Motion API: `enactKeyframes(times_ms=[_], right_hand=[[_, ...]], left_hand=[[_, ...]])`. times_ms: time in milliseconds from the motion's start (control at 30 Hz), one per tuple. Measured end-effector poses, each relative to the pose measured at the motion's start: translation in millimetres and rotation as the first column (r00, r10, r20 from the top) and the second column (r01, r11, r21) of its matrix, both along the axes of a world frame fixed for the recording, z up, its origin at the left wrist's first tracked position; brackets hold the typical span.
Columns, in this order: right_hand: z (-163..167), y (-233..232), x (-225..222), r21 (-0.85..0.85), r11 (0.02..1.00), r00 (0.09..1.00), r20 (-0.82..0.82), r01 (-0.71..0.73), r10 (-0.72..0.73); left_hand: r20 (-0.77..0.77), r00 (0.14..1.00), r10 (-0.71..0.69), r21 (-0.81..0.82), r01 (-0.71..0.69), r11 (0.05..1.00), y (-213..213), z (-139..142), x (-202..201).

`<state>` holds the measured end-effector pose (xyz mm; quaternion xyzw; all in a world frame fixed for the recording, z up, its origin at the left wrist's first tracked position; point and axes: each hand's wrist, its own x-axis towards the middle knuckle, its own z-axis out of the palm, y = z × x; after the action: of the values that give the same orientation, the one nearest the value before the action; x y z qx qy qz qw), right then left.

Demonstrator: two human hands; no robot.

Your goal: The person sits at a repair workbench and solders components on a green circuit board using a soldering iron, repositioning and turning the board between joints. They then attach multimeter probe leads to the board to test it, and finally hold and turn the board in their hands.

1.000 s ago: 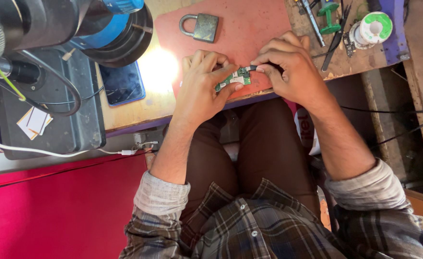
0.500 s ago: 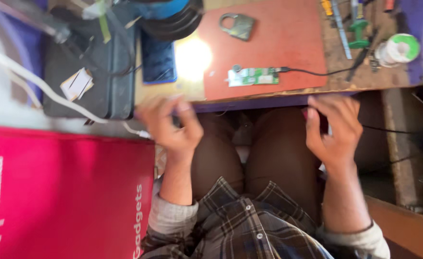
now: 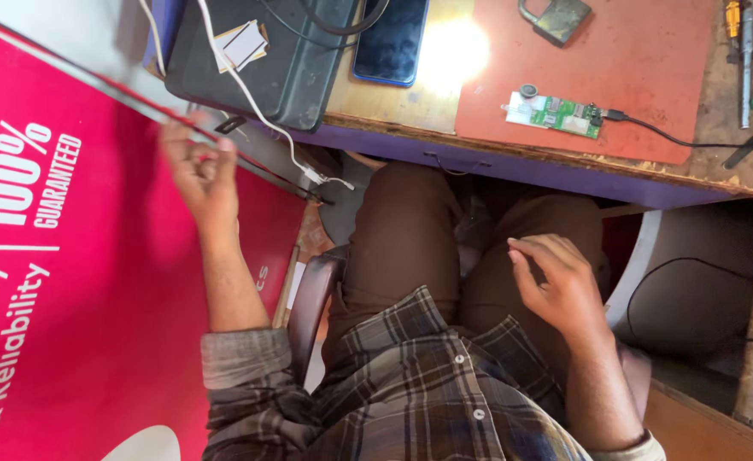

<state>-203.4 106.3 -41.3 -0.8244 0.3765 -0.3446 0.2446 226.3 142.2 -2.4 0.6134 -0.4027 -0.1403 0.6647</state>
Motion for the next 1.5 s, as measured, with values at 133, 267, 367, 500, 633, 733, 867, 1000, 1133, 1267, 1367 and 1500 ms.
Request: enactKeyframes(times_ms=[133,267,367,500,633,733,867,1000,1133,1267,1367,1500], right_hand=[[-4,8,16,0.083,0.995,0.997,-0.033,-0.062,0.065],[-9,23,40,0.322,0.943,0.983,-0.127,-0.083,0.130],[-11,33,58,0.450,0.875,0.955,-0.136,-0.178,0.264],[-11,44,79,0.075,0.811,0.804,0.208,-0.581,0.557],[15,44,86,0.279,0.720,0.764,0.095,-0.636,0.638],[57,32,69,0.326,0.646,0.722,0.364,-0.690,0.588],[95,15,55,0.080,0.580,0.515,0.568,-0.810,0.641],[75,19,62,0.023,0.747,0.741,0.144,-0.665,0.655],[34,22,54,0.275,0.839,0.853,-0.108,-0.469,0.511],[29,16,25,0.547,0.830,0.990,-0.010,-0.110,0.138],[49,11,16,0.604,0.758,0.961,0.253,-0.246,0.110],[78,10,20,0.263,0.875,0.901,0.275,-0.406,0.336]], left_hand=[[0.052,0.949,-0.311,0.289,0.284,0.914,11,-19,-21],[0.096,0.847,-0.523,0.656,0.341,0.673,40,-43,-70],[0.041,0.713,-0.700,0.453,0.612,0.649,67,-39,-112],[-0.311,0.462,-0.831,0.081,0.883,0.461,96,-12,-144],[0.083,0.655,-0.751,-0.038,0.755,0.655,85,4,-147],[0.268,0.498,-0.825,0.575,0.604,0.552,76,4,-143],[-0.168,0.416,-0.894,0.153,0.907,0.393,85,-8,-158],[-0.289,0.450,-0.845,-0.445,0.718,0.535,102,-5,-154],[-0.227,0.486,-0.844,-0.676,0.545,0.496,94,9,-151],[-0.094,0.795,-0.599,-0.312,0.548,0.776,75,12,-192],[-0.041,0.689,-0.723,0.144,0.720,0.678,46,-8,-224],[0.385,0.595,-0.706,0.193,0.696,0.692,26,-41,-250]])
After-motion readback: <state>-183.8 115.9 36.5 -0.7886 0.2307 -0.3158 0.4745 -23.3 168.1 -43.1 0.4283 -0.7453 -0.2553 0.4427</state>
